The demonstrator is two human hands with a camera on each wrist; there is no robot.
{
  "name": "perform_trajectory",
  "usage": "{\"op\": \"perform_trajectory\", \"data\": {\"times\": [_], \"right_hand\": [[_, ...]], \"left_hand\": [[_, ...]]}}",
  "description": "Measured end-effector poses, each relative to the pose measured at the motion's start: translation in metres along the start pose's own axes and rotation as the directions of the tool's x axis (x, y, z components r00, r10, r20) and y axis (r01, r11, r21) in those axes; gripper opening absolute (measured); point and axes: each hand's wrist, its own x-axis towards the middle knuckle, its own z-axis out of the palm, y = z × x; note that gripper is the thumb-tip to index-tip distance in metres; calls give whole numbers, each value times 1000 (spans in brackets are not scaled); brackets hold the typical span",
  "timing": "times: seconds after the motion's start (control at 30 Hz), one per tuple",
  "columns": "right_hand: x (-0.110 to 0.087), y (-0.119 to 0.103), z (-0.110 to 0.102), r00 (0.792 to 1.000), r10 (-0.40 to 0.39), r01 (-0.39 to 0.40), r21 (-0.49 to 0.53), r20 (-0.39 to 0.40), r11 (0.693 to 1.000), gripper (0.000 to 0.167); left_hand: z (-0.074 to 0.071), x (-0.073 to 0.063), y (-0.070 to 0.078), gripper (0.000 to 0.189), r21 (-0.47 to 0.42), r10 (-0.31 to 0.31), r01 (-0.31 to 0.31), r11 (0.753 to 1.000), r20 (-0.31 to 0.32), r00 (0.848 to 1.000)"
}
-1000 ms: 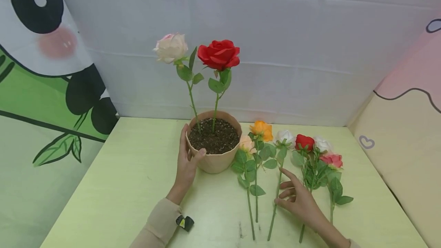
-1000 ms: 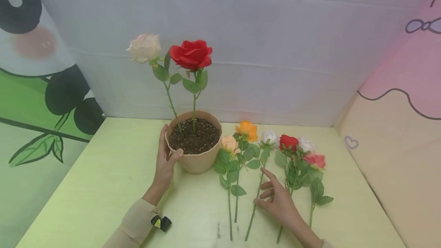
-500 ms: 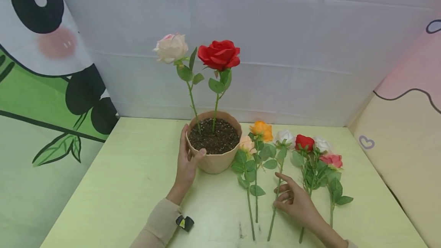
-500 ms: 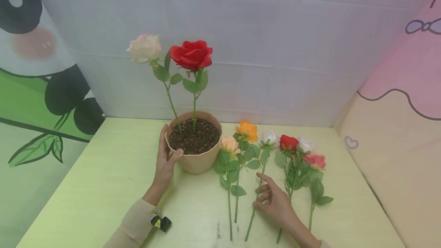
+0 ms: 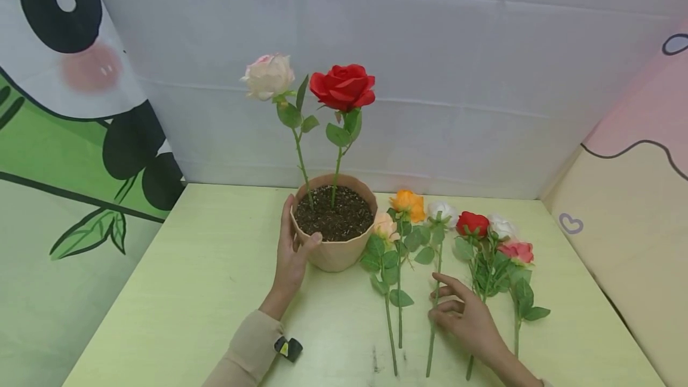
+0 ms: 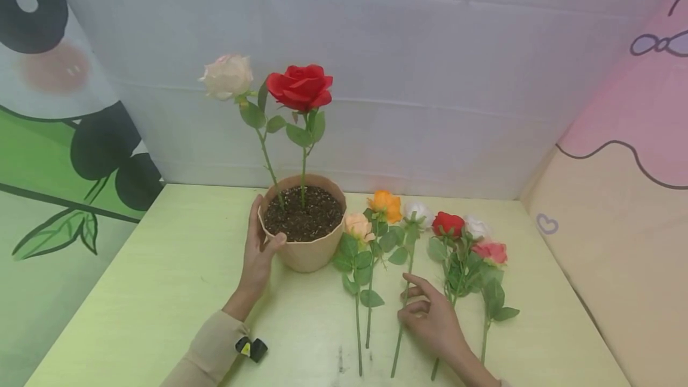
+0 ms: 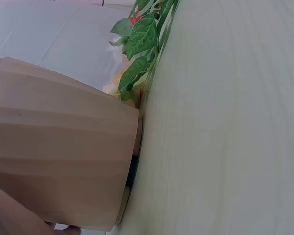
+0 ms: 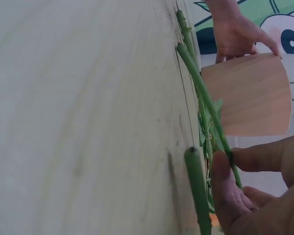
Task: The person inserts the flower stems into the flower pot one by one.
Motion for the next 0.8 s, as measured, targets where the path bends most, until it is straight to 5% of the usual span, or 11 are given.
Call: {"op": "perform_trajectory", "data": {"times": [0.2, 0.4, 0.5, 0.57, 0.67, 0.73, 0.8], "right_hand": [[-3, -9, -6, 998, -30, 31, 10, -57, 999, 76], [-2, -24, -12, 973, -195, 192, -31, -124, 981, 73], [1, -32, -13, 938, -308, 304, -48, -157, 951, 72], [3, -38, -15, 909, -378, 376, -47, -178, 926, 72], [8, -50, -17, 861, -463, 469, -24, -209, 883, 71], [12, -60, -18, 829, -508, 524, 8, -235, 852, 71], [16, -70, -19, 798, -543, 570, 33, -260, 821, 68]], "left_hand": [[0, -1, -1, 103, 5, -5, 5, 1000, 2, 1000], [0, -1, 0, 102, 4, -8, 8, 1000, 2, 1000], [0, -2, 0, 102, 4, -11, 11, 1000, -1, 1000], [7, -6, 22, 102, -1, -3, 3, 1000, 2, 1000], [9, -7, 25, 102, 5, 8, -8, 1000, 0, 1000], [10, -7, 26, 103, 11, 13, -13, 1000, -3, 1000], [3, -3, 6, 103, 28, 21, -21, 999, -5, 1000]]}}
